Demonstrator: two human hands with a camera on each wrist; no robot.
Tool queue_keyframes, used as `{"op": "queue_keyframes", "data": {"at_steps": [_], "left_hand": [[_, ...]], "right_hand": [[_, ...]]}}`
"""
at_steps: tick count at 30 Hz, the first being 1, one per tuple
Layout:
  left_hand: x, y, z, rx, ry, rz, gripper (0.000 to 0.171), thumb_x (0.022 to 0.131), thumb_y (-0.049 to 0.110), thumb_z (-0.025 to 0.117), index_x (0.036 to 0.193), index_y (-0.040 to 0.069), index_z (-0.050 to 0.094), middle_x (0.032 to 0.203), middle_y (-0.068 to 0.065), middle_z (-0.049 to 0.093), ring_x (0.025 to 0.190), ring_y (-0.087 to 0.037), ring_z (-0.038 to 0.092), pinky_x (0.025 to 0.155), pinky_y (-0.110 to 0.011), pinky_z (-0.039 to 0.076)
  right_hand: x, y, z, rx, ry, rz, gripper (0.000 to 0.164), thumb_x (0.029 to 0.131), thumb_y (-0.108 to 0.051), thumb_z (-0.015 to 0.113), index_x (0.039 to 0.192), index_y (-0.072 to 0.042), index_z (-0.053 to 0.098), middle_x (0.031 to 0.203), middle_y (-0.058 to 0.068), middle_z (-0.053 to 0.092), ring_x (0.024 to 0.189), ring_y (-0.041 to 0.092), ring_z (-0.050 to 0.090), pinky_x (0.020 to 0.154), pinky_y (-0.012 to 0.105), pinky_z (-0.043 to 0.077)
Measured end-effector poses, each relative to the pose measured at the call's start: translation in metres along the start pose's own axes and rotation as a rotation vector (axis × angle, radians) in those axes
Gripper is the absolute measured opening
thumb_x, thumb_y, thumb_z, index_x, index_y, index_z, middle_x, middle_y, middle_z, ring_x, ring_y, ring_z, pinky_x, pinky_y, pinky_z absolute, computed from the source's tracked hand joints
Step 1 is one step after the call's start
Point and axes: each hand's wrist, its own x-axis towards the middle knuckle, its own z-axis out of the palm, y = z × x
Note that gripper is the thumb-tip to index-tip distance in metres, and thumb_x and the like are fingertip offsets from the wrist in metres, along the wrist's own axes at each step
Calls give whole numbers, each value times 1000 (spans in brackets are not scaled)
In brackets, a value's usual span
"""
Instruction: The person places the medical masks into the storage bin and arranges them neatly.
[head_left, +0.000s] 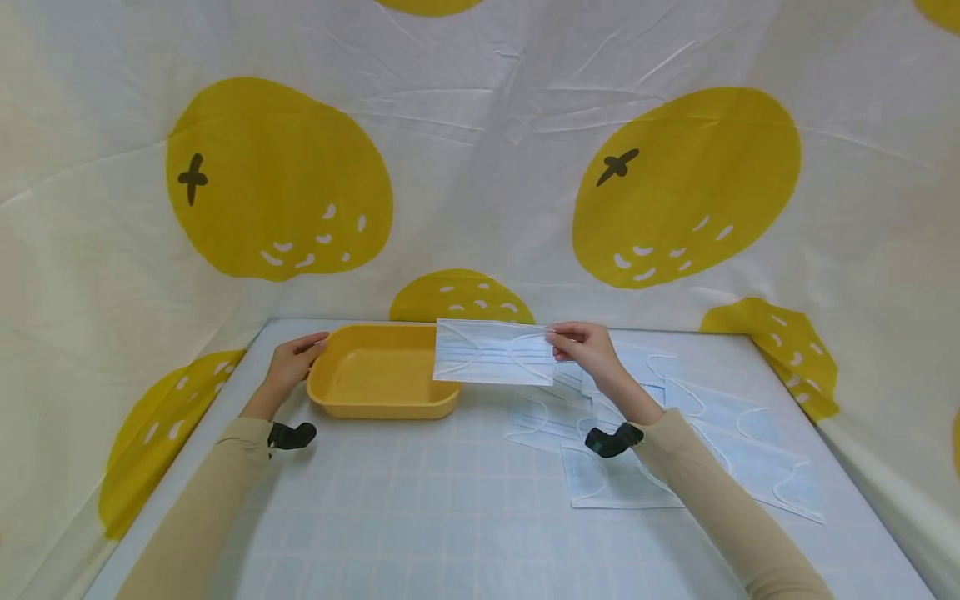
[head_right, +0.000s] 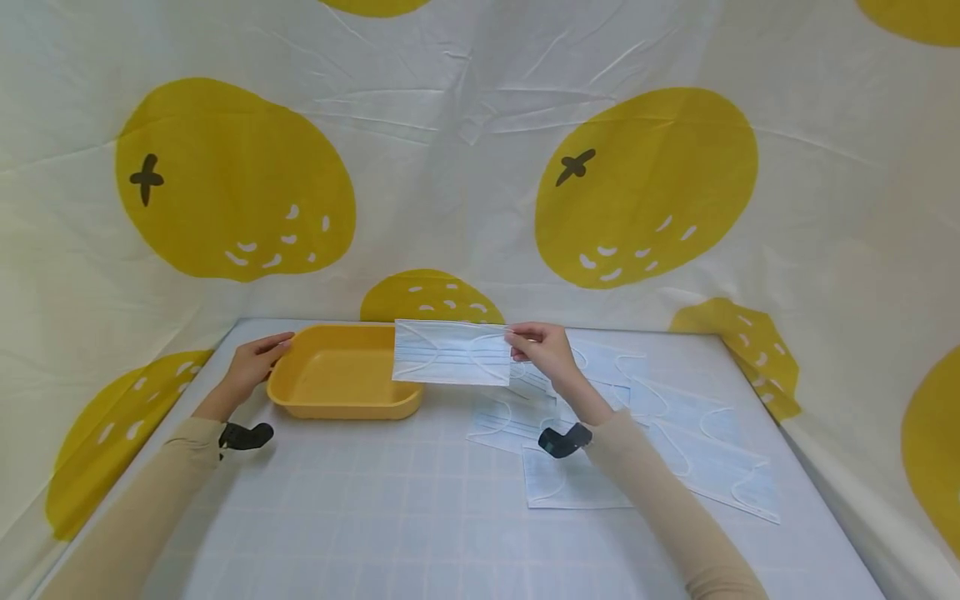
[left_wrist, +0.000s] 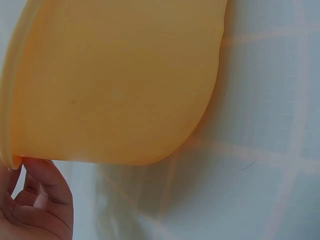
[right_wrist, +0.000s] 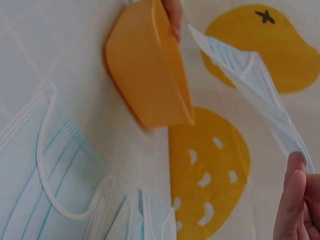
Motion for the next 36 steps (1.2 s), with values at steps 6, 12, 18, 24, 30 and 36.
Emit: {"op": "queue_keyframes", "data": {"at_steps": [6, 12, 18, 24, 30, 36], "left_hand": [[1, -1, 0, -10, -2, 4, 53, 101, 38, 44, 144, 8, 43, 140, -23, 48, 77, 8, 52, 68, -11, 51], [1, -2, 0, 0, -7, -2, 55, 101, 42, 43, 145, 9, 43, 141, -22, 48, 78, 7, 52, 68, -12, 51], [2, -2, 0, 10, -2, -14, 56, 100, 44, 44, 145, 10, 44, 142, -20, 48, 80, 5, 52, 68, -12, 51], [1, -1, 0, 15, -5, -9, 56, 100, 44, 44, 145, 10, 43, 142, -21, 47, 83, 3, 52, 69, -11, 50], [1, 0, 0, 12, -11, -14, 56, 100, 42, 44, 145, 9, 43, 143, -21, 47, 83, 4, 52, 69, -11, 50], [0, 1, 0, 8, -6, -20, 54, 101, 41, 44, 145, 9, 43, 143, -20, 47, 85, 2, 53, 69, -10, 50]], "right_hand": [[1, -2, 18, 51, -14, -12, 35, 91, -17, 66, 118, 5, 64, 76, -5, 66, 64, 7, 60, 65, 18, 55], [3, -7, 36, 71, 13, 11, 33, 91, -18, 66, 117, 2, 66, 83, 0, 68, 65, 8, 61, 66, 19, 56], [6, -11, 54, 87, -20, 17, 32, 91, -19, 66, 117, 1, 66, 85, 2, 68, 66, 9, 61, 68, 19, 55], [9, -14, 69, 140, -56, 8, 30, 90, -13, 67, 115, 4, 66, 74, -3, 66, 62, 8, 60, 63, 18, 55], [14, -18, 83, 170, -74, 6, 31, 90, -11, 67, 116, 7, 65, 75, -3, 67, 61, 6, 61, 60, 16, 54], [24, -19, 98, 157, -86, 16, 30, 90, -12, 68, 114, 5, 67, 85, 6, 71, 63, 8, 63, 62, 17, 55]]}}
